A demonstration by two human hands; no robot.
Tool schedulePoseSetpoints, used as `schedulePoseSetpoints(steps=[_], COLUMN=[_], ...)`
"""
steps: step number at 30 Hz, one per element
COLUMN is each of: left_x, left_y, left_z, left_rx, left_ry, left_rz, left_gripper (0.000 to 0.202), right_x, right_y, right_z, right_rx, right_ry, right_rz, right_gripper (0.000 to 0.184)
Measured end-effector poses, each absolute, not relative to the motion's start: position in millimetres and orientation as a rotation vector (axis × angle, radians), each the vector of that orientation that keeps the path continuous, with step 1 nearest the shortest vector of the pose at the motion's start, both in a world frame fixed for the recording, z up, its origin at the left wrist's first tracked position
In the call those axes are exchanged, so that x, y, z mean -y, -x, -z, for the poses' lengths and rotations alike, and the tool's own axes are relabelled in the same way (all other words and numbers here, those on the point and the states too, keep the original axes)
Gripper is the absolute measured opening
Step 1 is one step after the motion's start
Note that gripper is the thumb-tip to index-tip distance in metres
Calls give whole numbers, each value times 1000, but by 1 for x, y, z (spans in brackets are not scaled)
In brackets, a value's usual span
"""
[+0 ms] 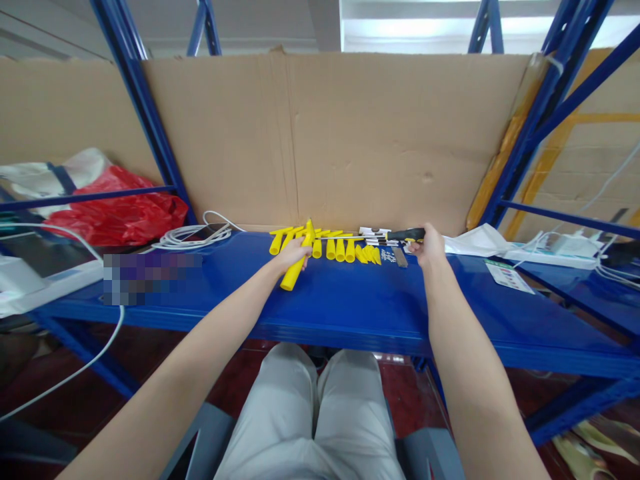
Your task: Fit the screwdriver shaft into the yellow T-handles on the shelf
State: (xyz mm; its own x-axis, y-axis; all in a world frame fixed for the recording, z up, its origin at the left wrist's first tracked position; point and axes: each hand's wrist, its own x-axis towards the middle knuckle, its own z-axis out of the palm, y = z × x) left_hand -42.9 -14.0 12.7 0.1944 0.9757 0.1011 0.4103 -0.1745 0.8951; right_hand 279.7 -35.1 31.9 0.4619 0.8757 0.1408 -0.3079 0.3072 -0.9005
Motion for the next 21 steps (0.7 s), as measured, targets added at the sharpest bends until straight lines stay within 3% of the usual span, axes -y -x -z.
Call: schedulePoseSetpoints(steps=[7, 12, 21], left_x=[14, 13, 14], left_y=[42, 43, 43], left_z=[-13, -12, -14], left_rx=[-1340, -1346, -1344], left_ry=[-1733, -1734, -1725], left_rz=[-926, -916, -918], left_gripper=[33, 31, 33], right_x=[48, 44, 45], right_y=[-265, -268, -271], right_z=[-45, -39, -40], right_rx=[564, 593, 658], right_ry=[915, 984, 987], right_rz=[-904, -874, -912], right_gripper=[14, 22, 17])
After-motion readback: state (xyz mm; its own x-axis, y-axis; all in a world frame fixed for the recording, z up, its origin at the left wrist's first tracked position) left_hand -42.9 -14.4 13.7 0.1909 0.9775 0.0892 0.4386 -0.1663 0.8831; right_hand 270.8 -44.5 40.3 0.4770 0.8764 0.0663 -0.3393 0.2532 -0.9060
